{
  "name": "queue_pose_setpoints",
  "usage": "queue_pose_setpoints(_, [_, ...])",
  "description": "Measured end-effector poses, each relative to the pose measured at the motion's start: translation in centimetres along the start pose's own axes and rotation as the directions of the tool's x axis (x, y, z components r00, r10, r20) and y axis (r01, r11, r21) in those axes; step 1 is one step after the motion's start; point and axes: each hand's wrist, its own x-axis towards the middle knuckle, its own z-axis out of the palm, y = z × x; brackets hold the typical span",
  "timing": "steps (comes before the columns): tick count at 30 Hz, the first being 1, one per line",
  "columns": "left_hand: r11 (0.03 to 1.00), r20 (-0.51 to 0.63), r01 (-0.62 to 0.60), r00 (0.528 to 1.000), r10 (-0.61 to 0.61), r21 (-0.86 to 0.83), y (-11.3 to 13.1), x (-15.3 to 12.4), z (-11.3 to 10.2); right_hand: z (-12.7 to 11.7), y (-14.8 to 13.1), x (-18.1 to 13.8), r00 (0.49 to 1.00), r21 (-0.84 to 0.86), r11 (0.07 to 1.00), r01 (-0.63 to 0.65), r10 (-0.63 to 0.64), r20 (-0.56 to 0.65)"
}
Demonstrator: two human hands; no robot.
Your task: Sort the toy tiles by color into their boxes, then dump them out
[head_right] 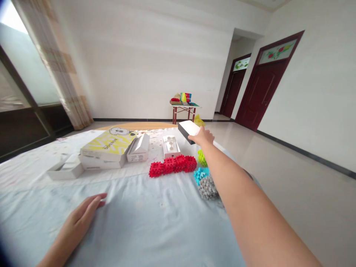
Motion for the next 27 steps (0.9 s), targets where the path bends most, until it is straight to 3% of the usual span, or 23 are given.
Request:
queue_pose_setpoints(6, [1.000, 0.013, 0.015, 1.000, -0.015, 0.021, 0.2, -0.5, 0.1, 6.1, -1.0, 1.0, 0.993, -0.166, 0.979, -0.114, 0.117, 0.005])
queue_pose_setpoints(11, [0.999, 0.024, 0.023, 0.999, -0.024, 0.046, 0.4, -0.6, 0.3, 8.3, -1.4, 1.4, 0.992, -0.226, 0.969, -0.103, 0.116, 0.046])
queue_pose_setpoints(17, [0.998, 0.033, 0.003, 0.999, -0.005, 0.055, 0.6, -0.7, 0.4, 8.7, -1.1, 1.0, 0.976, -0.332, 0.943, -0.034, 0.103, 0.191])
queue_pose_setpoints(22, [0.998, 0.041, -0.005, 0.999, 0.002, 0.058, 0.7, -0.8, 0.4, 7.7, -1.6, 0.6, 0.992, -0.325, 0.942, 0.080, -0.041, 0.123])
queue_pose_setpoints(27, [0.998, 0.049, -0.019, 0.999, 0.016, 0.066, 0.4, -0.5, 0.5, 6.6, -4.9, -1.6, 0.967, -0.158, 0.954, 0.254, -0.251, 0.035])
